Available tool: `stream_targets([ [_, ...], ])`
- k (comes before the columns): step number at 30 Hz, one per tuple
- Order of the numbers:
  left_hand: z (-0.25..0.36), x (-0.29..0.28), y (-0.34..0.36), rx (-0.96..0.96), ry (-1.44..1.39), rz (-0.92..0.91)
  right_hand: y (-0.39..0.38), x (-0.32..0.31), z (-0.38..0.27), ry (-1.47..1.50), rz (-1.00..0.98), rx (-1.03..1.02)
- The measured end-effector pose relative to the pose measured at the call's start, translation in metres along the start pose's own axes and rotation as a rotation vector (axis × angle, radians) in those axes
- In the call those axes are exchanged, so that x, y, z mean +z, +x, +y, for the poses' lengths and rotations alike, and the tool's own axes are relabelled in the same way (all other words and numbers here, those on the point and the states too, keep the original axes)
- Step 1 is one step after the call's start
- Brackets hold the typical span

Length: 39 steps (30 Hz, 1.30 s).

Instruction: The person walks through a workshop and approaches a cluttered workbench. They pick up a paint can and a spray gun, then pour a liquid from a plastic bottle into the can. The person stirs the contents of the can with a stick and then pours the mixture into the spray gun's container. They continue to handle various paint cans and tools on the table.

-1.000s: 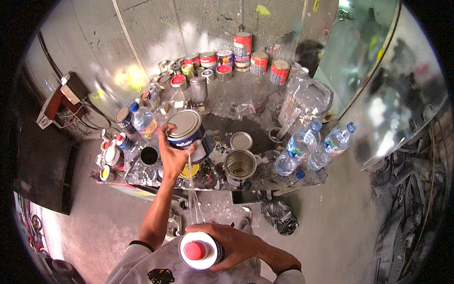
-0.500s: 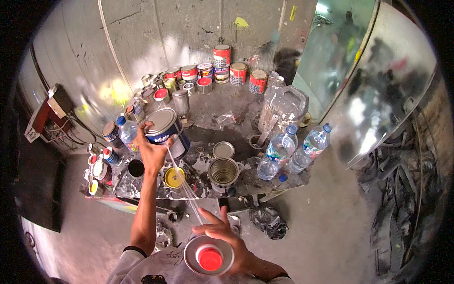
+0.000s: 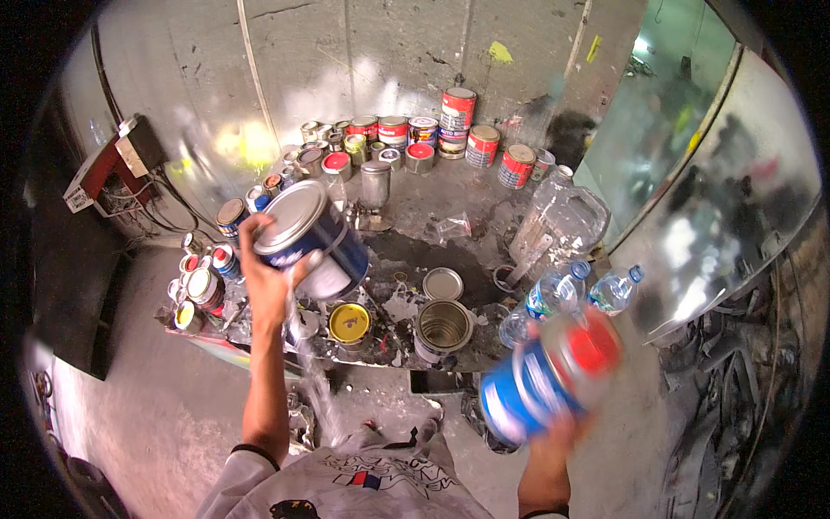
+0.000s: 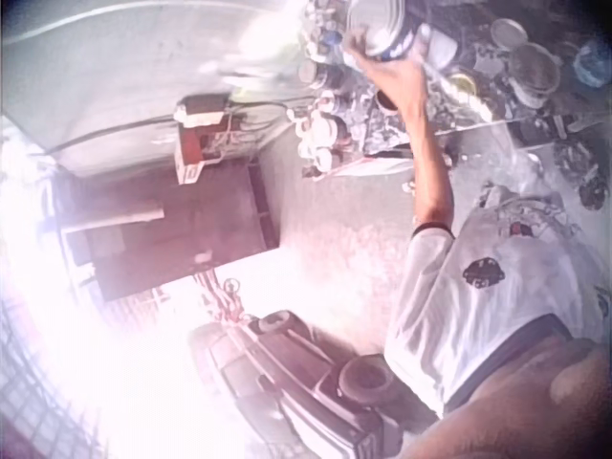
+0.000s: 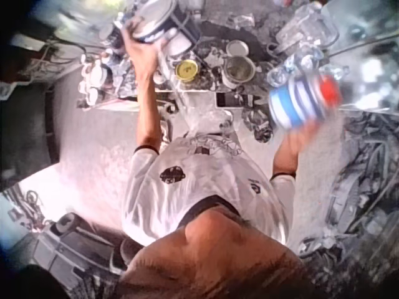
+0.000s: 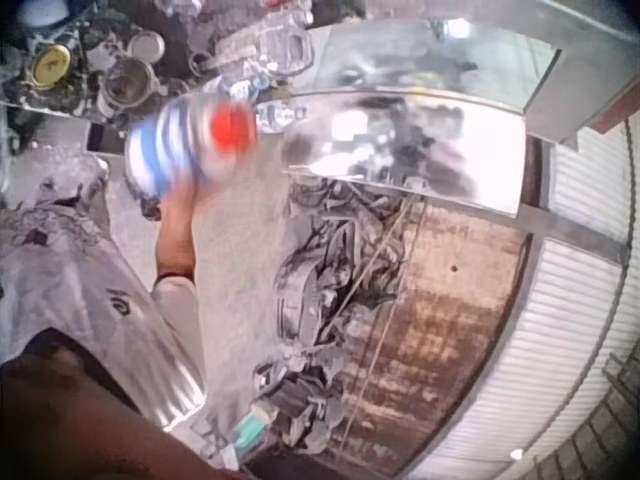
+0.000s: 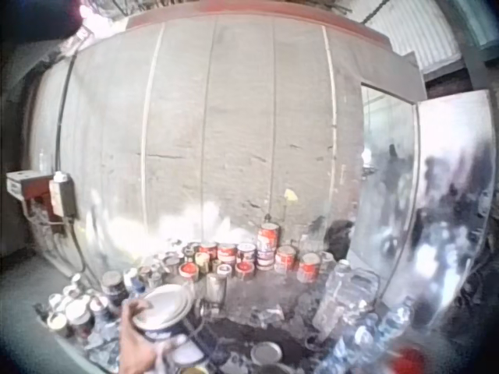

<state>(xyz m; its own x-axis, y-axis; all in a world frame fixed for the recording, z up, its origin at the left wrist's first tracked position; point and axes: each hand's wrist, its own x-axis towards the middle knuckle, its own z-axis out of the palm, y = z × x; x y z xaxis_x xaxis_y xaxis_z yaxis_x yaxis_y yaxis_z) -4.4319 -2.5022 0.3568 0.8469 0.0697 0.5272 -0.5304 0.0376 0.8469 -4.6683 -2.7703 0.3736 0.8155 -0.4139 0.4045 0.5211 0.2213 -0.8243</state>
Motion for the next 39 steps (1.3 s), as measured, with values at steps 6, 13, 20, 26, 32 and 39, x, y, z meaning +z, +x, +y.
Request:
stream_targets([
  [6, 0.029, -0.091, -0.055, -0.038, 0.238, 0.069, 0.131, 0.037, 0.17, -0.801, -0.145, 0.046],
  [13, 0.032, -0.158, -0.125, -0.135, 0.27, 0.131, 0.173, 0.043, 0.335, -1.386, -0.593, 0.419],
  [20, 0.018, -0.18, -0.155, -0.236, 0.216, 0.125, 0.225, 0.044, 0.375, -1.508, -0.318, 0.518],
  [26, 0.008, -0.177, -0.165, -0.231, 0.172, 0.125, 0.267, -0.015, 0.378, -1.602, -0.089, 0.594],
  [32, -0.001, -0.173, -0.163, -0.269, 0.2, 0.089, 0.285, -0.07, 0.361, -1.583, -0.014, 0.623],
  [39, -0.021, -0.167, -0.153, -0.267, 0.138, -0.061, 0.238, 0.02, 0.297, -1.205, -0.28, 0.349],
])
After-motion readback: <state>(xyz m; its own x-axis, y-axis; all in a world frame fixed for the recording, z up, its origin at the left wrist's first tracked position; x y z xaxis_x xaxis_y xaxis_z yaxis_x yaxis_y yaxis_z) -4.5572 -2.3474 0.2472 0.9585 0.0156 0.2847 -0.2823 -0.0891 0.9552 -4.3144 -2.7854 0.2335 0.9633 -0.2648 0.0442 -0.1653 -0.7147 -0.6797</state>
